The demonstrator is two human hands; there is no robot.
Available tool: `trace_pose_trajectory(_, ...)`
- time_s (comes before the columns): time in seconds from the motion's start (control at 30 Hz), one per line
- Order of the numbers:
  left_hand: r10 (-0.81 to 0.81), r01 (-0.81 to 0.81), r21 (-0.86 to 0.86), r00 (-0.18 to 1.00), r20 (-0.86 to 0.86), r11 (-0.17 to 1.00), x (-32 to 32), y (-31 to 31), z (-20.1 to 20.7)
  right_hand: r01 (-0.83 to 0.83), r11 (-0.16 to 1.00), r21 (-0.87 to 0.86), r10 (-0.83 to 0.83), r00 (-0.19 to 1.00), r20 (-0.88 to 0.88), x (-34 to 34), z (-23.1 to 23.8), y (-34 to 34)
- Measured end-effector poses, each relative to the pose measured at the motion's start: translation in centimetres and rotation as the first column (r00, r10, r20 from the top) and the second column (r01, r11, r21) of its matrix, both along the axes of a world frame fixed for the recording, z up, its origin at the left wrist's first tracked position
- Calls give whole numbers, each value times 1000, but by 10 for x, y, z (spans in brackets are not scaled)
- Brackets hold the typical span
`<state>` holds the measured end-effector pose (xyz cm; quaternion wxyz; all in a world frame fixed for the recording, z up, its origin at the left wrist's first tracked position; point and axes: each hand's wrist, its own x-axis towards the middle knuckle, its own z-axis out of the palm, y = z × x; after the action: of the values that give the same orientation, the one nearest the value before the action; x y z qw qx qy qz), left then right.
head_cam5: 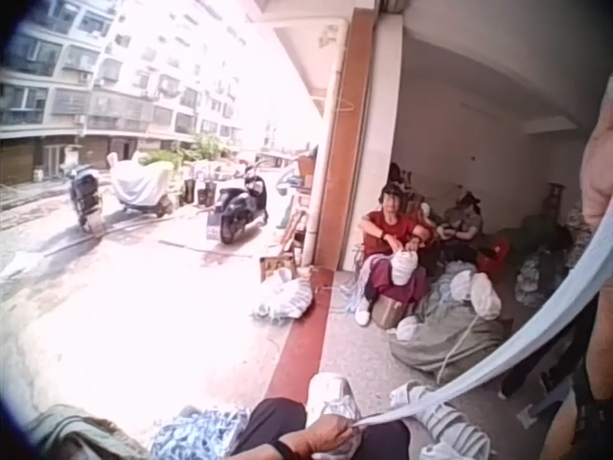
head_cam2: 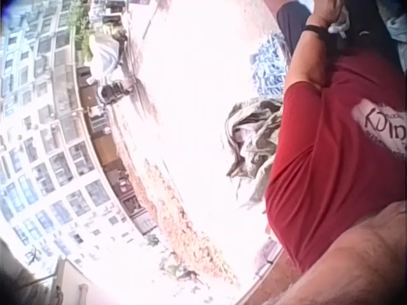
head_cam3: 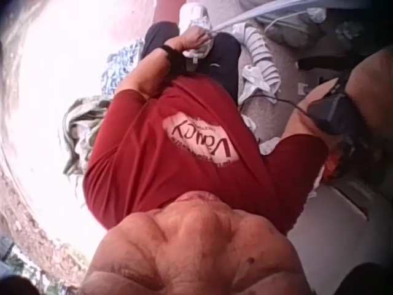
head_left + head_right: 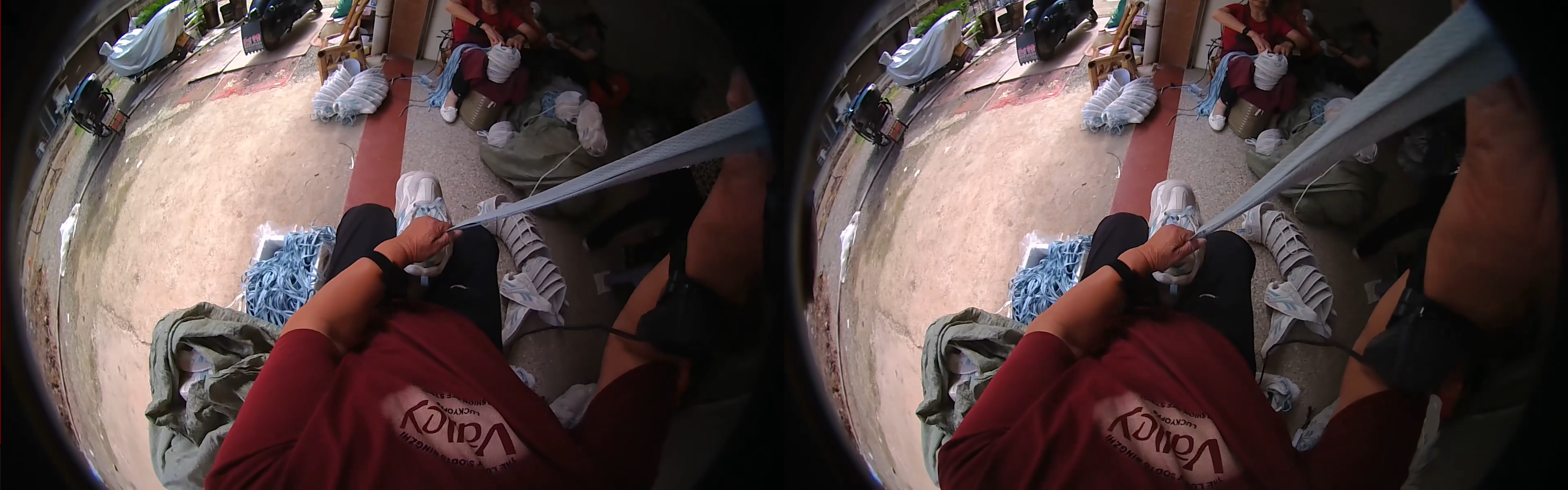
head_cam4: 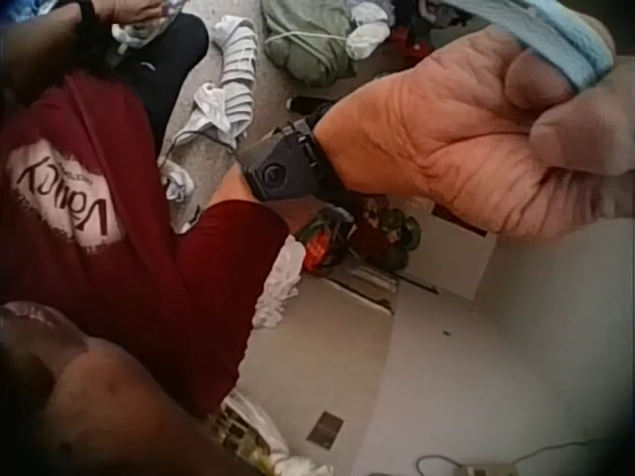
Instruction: Lacing shoes as part of a manufacturing or assembly process.
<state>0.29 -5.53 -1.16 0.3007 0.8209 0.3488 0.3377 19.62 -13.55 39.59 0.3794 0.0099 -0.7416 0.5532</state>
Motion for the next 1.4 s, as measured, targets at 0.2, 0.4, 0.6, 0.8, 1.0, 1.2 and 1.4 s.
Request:
trace_pose_trajectory(0.2,-102,113,72,985,-137,991,-10,-25,-28,18,969,247,-147,845,514,-55,-127,73)
trace_pose_trajectory(0.4,-225,220,-54,968,-107,974,-6,-16,-31,469,718,513,-688,373,622,-28,-350,148)
trace_pose_trajectory(0.6,-210,211,-34,977,39,977,-8,-18,-22,351,567,745,-823,223,522,-60,-417,152)
trace_pose_trajectory(0.8,-213,229,-187,971,105,955,-14,-17,-13,403,521,753,-850,168,499,-61,-431,157)
trace_pose_trajectory(1.0,-191,213,-212,974,121,954,-9,-9,-16,807,500,313,-786,272,555,-48,-443,159)
trace_pose_trajectory(1.2,-192,228,-156,958,215,961,-10,-12,-12,211,685,697,-668,564,486,-65,-413,152)
trace_pose_trajectory(1.4,-108,145,-225,980,166,964,-6,-18,-2,15,647,762,-681,461,569,-81,-411,161)
